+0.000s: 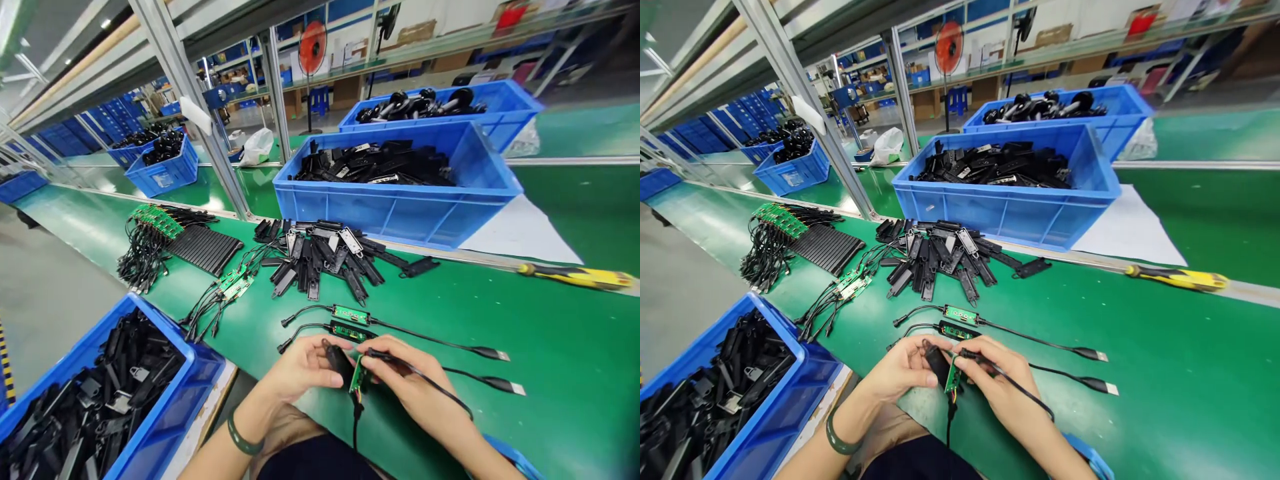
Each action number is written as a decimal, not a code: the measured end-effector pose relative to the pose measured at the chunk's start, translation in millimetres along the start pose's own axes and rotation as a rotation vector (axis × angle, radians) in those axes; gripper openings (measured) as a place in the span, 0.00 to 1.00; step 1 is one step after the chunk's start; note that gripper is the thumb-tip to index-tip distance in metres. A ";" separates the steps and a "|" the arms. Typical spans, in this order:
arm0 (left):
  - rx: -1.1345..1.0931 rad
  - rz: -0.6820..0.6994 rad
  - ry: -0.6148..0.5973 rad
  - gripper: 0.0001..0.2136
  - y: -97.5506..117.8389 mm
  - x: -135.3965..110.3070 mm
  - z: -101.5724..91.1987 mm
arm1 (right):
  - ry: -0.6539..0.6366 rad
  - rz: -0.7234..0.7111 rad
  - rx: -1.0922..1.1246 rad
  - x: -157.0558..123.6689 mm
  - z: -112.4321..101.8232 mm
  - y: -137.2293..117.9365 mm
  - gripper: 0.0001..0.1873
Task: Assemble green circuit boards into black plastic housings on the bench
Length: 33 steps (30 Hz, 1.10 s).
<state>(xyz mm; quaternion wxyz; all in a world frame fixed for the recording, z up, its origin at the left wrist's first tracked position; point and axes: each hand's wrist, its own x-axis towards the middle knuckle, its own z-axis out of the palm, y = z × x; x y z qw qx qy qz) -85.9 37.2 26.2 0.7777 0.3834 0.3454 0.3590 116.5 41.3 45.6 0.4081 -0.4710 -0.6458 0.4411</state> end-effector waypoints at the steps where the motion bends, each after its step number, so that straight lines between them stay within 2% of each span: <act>1: -0.098 -0.025 0.004 0.27 -4.0 1.5 3.4 | -0.003 0.069 0.066 -0.7 2.1 -0.2 0.07; 3: -0.225 -0.066 0.000 0.26 -11.6 3.2 10.6 | 0.010 0.157 0.169 -2.1 6.0 0.9 0.07; 5: -0.292 -0.106 0.003 0.24 -18.1 3.5 17.2 | 0.052 0.164 0.188 -3.1 8.9 3.1 0.07; 11: -0.373 -0.102 0.121 0.20 -29.1 2.2 31.8 | 0.119 0.047 0.070 -3.7 11.8 9.3 0.06; 16: -0.359 -0.102 0.136 0.23 -29.6 1.2 42.9 | 0.180 -0.078 -0.073 -8.4 14.9 20.8 0.05; 19: -0.253 -0.041 0.112 0.22 -26.8 0.8 47.4 | 0.206 -0.068 -0.130 -11.2 17.1 26.9 0.03; 21: -0.104 0.023 0.116 0.21 -24.7 0.3 48.3 | 0.209 -0.033 -0.116 -11.3 18.5 27.4 0.12; 23: 0.080 0.090 0.162 0.20 -23.1 -0.7 48.0 | 0.166 0.011 -0.050 -10.4 19.8 25.5 0.15; 28: 0.423 0.182 0.254 0.11 -22.6 -5.5 45.0 | 0.079 0.128 0.109 -9.1 23.6 21.5 0.10; 33: 0.526 0.197 0.251 0.06 -22.7 -7.5 42.9 | 0.122 0.150 0.081 -13.5 27.9 20.7 0.09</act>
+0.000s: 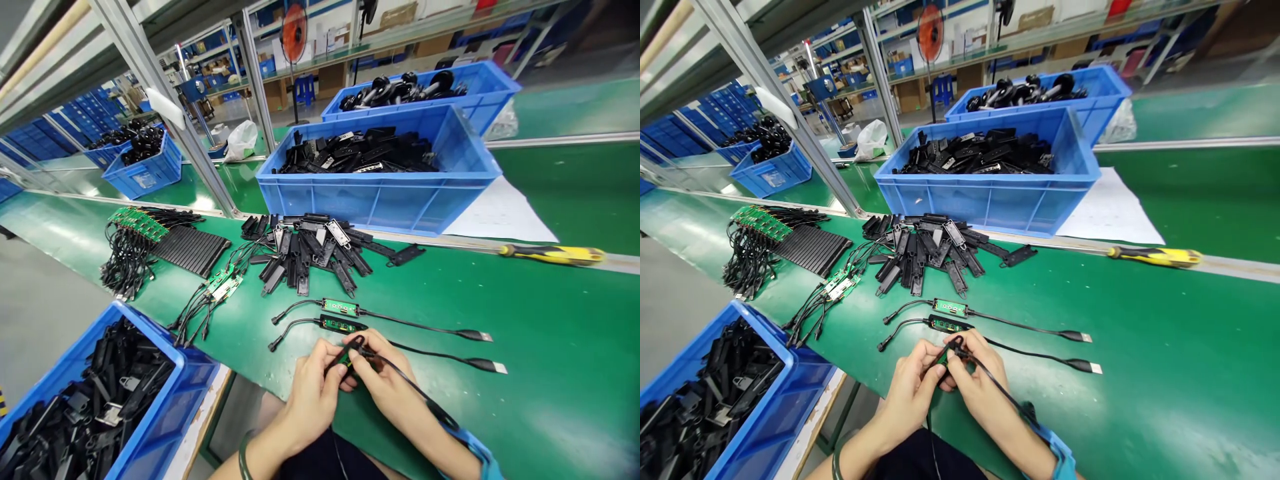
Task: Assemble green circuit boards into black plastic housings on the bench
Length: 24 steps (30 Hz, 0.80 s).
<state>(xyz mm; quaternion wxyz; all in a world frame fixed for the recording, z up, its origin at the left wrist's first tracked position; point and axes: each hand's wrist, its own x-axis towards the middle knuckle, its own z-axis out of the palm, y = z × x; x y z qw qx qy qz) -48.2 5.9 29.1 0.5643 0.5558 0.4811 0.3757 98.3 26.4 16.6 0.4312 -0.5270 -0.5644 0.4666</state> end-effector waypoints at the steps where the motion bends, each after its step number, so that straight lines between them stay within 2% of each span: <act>1: 0.010 0.002 0.000 0.05 0.6 0.0 0.1 | 0.013 -0.016 -0.016 -1.1 0.8 -0.6 0.08; 5: 0.030 0.005 0.003 0.04 3.5 0.4 2.1 | 0.081 -0.070 -0.086 -1.6 3.5 -2.8 0.09; 9: -0.014 -0.009 -0.017 0.06 5.5 4.9 -4.6 | 0.076 -0.040 -0.081 1.9 -1.4 -4.1 0.12; 11: 0.060 -0.023 -0.018 0.09 7.7 9.1 -15.2 | -0.057 0.027 -0.077 0.1 -7.9 -6.9 0.15; 14: 0.316 -0.009 -0.042 0.11 12.0 15.6 -33.6 | -0.449 0.146 -0.087 -8.7 -19.2 -12.5 0.17; 15: 0.396 0.010 -0.070 0.11 12.9 17.3 -38.3 | -0.513 0.117 -0.117 -11.8 -22.6 -13.4 0.16; 16: 0.461 0.036 -0.104 0.10 13.2 18.9 -41.7 | -0.503 0.035 -0.170 -14.2 -25.7 -13.1 0.14; 18: 0.564 0.097 -0.135 0.08 11.7 21.4 -44.4 | -0.336 -0.211 -0.351 -15.7 -31.1 -8.5 0.08; 20: 0.642 0.137 -0.119 0.07 7.8 23.4 -43.4 | -0.192 -0.400 -0.554 -13.2 -35.8 -0.1 0.07; 22: 0.678 0.146 -0.094 0.07 3.0 24.7 -41.0 | -0.176 -0.454 -0.648 -9.0 -39.6 8.0 0.08; 24: 0.671 0.145 -0.089 0.07 -0.9 25.4 -39.2 | -0.227 -0.415 -0.621 -5.3 -42.1 12.2 0.08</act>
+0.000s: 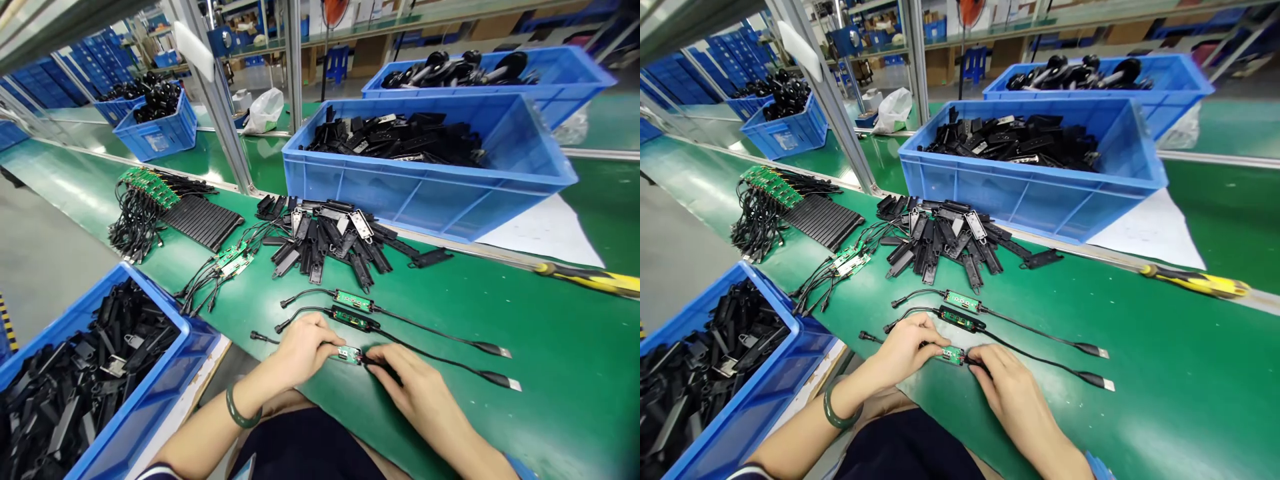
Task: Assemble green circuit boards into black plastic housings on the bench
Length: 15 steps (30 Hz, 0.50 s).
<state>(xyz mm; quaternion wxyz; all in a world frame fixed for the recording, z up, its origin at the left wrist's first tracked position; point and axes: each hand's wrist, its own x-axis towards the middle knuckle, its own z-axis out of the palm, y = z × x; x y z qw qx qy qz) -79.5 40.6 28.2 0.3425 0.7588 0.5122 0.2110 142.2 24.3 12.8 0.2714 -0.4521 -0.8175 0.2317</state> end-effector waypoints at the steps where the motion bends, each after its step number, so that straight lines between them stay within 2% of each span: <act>1: -0.005 0.001 0.002 0.07 -0.8 0.0 1.2 | -0.024 0.020 0.037 0.9 -0.4 1.2 0.08; 5: 0.021 0.021 -0.021 0.08 -3.1 -0.1 2.8 | -0.054 0.027 0.074 5.3 -2.2 0.2 0.07; 11: 0.018 0.034 -0.038 0.09 -6.5 0.2 3.3 | -0.076 -0.240 -0.024 2.8 -4.9 13.1 0.15; 15: 0.011 0.039 -0.030 0.09 -7.8 -1.0 4.8 | -0.119 -0.409 -0.214 -2.2 -10.2 20.0 0.21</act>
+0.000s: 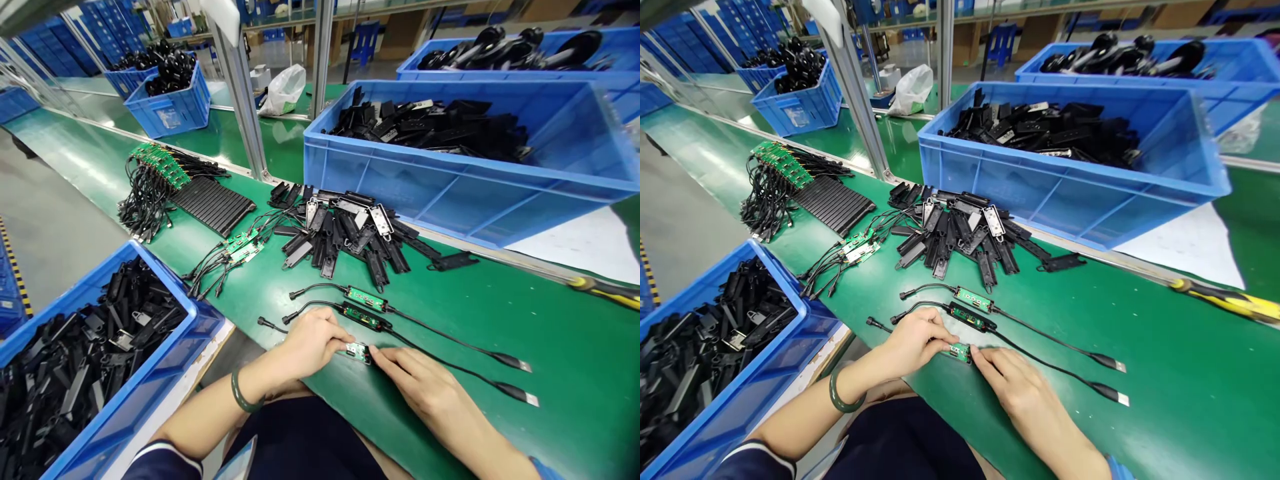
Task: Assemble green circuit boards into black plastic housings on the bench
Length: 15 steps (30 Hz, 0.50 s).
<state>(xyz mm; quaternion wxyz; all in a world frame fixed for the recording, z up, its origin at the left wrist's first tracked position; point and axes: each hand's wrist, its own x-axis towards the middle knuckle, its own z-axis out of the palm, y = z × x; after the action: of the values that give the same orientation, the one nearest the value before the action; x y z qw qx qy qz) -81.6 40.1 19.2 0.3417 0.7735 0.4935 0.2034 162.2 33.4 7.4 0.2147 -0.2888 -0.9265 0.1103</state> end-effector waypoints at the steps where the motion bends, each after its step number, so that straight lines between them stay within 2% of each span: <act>1: -0.001 -0.003 0.006 0.09 -0.2 -0.4 0.6 | -0.007 -0.034 -0.060 -0.3 -0.2 -1.4 0.22; 8: 0.012 0.004 0.018 0.09 -1.3 -1.6 2.0 | -0.092 -0.149 -0.518 16.1 4.1 -30.8 0.24; 10: 0.016 0.010 0.017 0.08 -1.4 -1.1 1.5 | -0.097 -0.170 -0.570 20.2 3.3 -32.0 0.24; 12: 0.017 0.015 0.011 0.08 -1.4 0.0 1.5 | -0.093 -0.138 -0.487 22.0 1.5 -26.7 0.22; 15: 0.032 0.000 0.013 0.08 -0.3 1.7 2.0 | -0.075 0.015 -0.203 22.7 1.4 -16.1 0.16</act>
<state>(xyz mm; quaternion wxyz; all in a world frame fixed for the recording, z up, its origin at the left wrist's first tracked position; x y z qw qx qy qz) -79.7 41.1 17.6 0.3260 0.7775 0.4991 0.2004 136.9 33.5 19.0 0.1486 -0.3117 -0.9381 0.0283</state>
